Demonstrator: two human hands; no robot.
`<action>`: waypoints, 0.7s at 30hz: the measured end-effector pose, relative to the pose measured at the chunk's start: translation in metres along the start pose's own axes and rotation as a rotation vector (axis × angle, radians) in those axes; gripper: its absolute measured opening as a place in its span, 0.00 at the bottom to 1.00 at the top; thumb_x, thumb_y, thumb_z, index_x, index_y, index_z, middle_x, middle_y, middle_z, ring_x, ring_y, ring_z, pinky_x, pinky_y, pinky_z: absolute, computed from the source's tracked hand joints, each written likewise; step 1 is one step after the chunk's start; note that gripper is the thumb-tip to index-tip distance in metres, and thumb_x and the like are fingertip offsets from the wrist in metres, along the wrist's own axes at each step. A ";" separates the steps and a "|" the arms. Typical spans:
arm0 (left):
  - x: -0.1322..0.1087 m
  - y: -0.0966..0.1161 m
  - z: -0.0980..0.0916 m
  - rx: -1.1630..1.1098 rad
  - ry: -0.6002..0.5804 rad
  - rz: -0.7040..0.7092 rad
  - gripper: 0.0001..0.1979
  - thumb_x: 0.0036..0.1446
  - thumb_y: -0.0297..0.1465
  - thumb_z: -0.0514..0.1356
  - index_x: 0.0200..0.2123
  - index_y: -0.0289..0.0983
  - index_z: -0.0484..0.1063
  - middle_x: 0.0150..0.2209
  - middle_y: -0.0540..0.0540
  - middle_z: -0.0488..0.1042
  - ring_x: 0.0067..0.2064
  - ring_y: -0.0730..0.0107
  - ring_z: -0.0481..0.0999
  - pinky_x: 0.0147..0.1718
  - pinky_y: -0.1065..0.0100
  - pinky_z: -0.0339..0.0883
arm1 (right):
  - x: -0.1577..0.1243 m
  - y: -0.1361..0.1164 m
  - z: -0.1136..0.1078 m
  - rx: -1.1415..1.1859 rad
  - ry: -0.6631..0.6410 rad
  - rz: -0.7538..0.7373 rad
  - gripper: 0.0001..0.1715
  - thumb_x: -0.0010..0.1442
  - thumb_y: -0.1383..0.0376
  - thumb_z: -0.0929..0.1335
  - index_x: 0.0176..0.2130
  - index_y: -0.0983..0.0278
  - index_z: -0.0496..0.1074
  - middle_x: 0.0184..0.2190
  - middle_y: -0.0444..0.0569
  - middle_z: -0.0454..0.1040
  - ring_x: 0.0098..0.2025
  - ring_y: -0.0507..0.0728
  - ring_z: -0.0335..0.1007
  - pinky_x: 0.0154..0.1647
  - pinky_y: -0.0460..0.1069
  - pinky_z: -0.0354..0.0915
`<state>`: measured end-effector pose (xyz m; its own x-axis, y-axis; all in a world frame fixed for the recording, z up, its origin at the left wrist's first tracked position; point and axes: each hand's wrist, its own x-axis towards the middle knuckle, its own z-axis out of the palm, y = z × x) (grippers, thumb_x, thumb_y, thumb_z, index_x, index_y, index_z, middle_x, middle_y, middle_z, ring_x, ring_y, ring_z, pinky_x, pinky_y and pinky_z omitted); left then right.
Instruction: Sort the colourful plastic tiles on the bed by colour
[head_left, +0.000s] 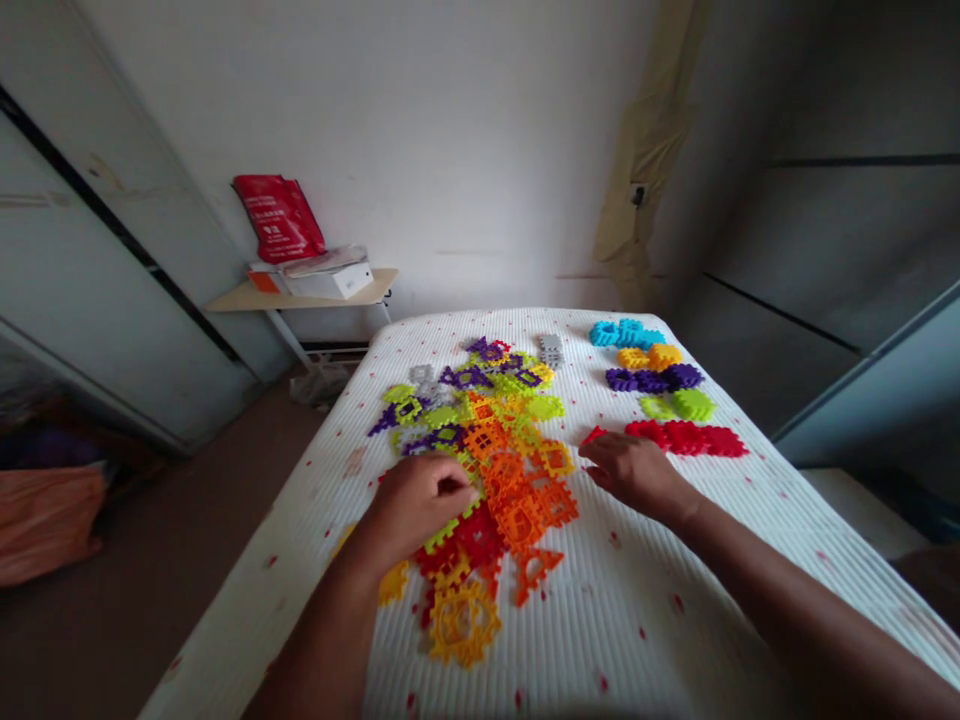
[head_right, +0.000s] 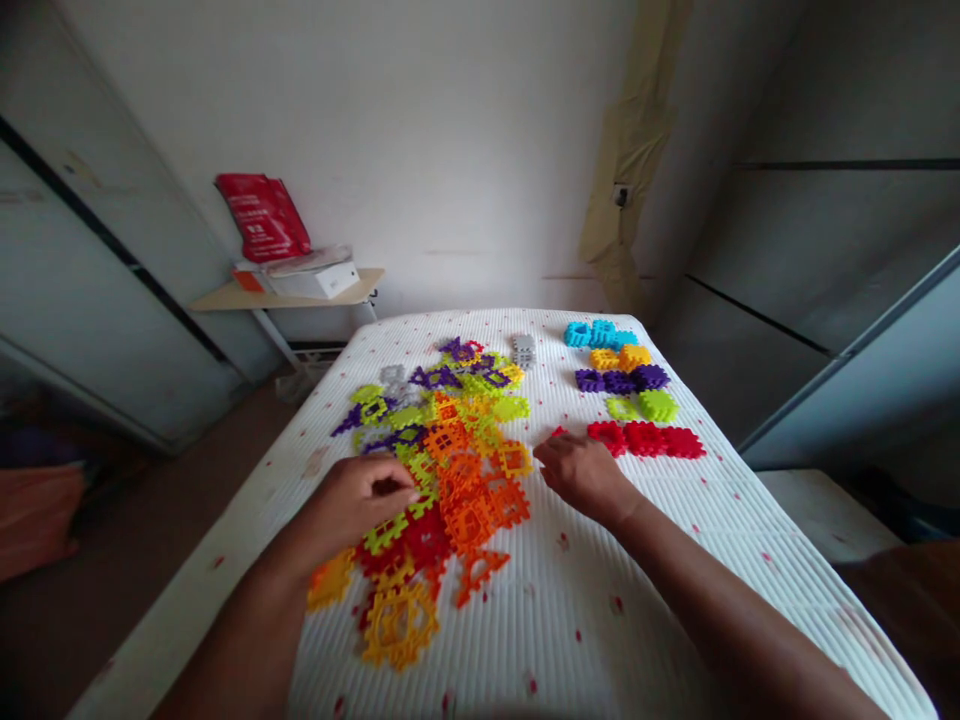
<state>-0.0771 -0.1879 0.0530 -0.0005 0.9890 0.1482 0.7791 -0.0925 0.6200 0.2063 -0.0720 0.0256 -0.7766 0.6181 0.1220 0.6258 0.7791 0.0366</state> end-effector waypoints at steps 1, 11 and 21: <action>-0.005 0.004 0.002 0.108 -0.079 0.013 0.05 0.47 0.33 0.60 0.23 0.39 0.72 0.25 0.50 0.74 0.28 0.69 0.72 0.27 0.70 0.61 | -0.004 -0.002 0.006 0.018 -0.001 -0.018 0.09 0.60 0.67 0.61 0.35 0.63 0.71 0.33 0.49 0.73 0.35 0.55 0.68 0.34 0.47 0.58; -0.032 0.017 0.037 0.518 -0.230 0.043 0.18 0.40 0.34 0.64 0.39 0.41 0.73 0.40 0.41 0.72 0.45 0.53 0.69 0.43 0.58 0.61 | -0.020 -0.012 0.034 0.051 0.084 -0.104 0.17 0.65 0.68 0.56 0.28 0.64 0.66 0.26 0.46 0.68 0.27 0.51 0.61 0.28 0.48 0.51; -0.019 0.009 0.026 0.444 -0.268 0.082 0.12 0.54 0.30 0.51 0.26 0.42 0.74 0.28 0.46 0.76 0.32 0.62 0.75 0.32 0.66 0.62 | -0.019 -0.015 0.039 0.047 0.104 -0.085 0.16 0.64 0.67 0.57 0.27 0.65 0.65 0.28 0.46 0.67 0.26 0.50 0.57 0.27 0.47 0.50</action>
<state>-0.0538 -0.2041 0.0358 0.1873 0.9807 -0.0560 0.9604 -0.1708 0.2201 0.2090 -0.0908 -0.0158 -0.8132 0.5376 0.2229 0.5524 0.8336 0.0046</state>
